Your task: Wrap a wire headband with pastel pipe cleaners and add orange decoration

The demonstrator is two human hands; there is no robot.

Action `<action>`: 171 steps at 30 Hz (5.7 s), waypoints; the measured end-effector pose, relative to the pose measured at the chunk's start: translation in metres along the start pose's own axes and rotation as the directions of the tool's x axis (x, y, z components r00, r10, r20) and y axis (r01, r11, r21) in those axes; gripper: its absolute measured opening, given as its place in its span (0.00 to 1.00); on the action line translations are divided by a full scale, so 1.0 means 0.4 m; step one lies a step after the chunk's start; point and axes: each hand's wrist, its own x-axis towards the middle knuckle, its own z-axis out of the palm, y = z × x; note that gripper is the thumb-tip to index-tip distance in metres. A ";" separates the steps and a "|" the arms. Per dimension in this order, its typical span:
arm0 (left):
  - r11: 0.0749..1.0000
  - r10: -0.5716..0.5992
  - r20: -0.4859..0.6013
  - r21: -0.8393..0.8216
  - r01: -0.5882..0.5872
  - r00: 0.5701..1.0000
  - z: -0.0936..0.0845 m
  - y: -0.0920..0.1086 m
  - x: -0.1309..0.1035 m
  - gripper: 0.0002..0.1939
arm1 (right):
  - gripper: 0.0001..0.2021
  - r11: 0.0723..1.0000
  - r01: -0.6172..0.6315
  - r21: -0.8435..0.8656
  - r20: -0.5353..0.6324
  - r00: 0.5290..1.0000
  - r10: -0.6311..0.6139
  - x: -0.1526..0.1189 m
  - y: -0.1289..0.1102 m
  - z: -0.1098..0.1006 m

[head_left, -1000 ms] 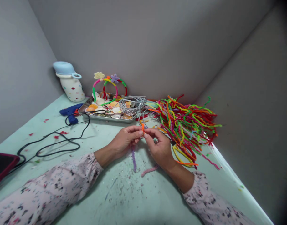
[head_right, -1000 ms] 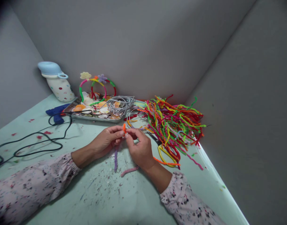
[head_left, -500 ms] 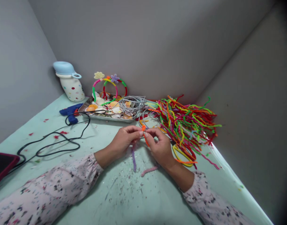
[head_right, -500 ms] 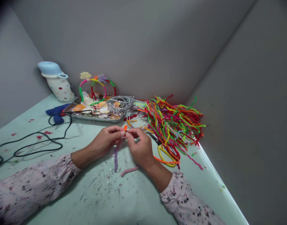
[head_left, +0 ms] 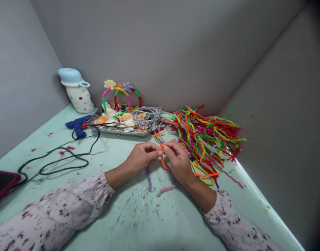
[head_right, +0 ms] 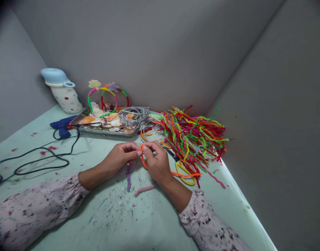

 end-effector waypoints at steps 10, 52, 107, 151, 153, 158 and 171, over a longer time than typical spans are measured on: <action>0.988 -0.078 0.112 -0.125 0.092 0.991 0.004 0.004 -0.004 0.11 | 0.09 0.964 -0.166 0.209 0.099 0.984 0.148 0.000 -0.005 -0.004; 0.999 0.004 -0.084 -0.047 -0.008 0.996 -0.011 -0.018 0.014 0.05 | 0.06 0.963 0.089 -0.254 0.181 0.982 -0.043 -0.005 -0.003 0.005; 0.997 0.024 -0.108 0.071 -0.016 0.994 -0.002 0.004 0.006 0.07 | 0.10 0.946 0.150 -0.288 0.099 0.987 -0.127 -0.001 -0.011 -0.005; 0.969 -0.232 0.278 -0.022 0.248 0.932 -0.016 0.003 0.005 0.05 | 0.11 0.668 0.688 -0.283 0.612 0.666 -0.427 0.069 -0.001 -0.112; 0.934 -0.237 0.378 -0.165 0.317 0.895 -0.020 0.005 0.004 0.05 | 0.12 0.589 0.741 -0.321 0.590 0.643 -0.488 0.065 -0.001 -0.116; 0.959 -0.129 0.233 -0.216 0.181 0.964 -0.015 0.004 0.004 0.02 | 0.12 0.773 0.564 -0.292 0.468 0.789 -0.399 0.065 0.000 -0.106; 0.917 0.174 -0.047 0.373 -0.145 0.984 0.001 -0.008 -0.006 0.06 | 0.09 0.978 -0.083 -0.193 0.420 0.894 0.159 0.059 -0.010 -0.062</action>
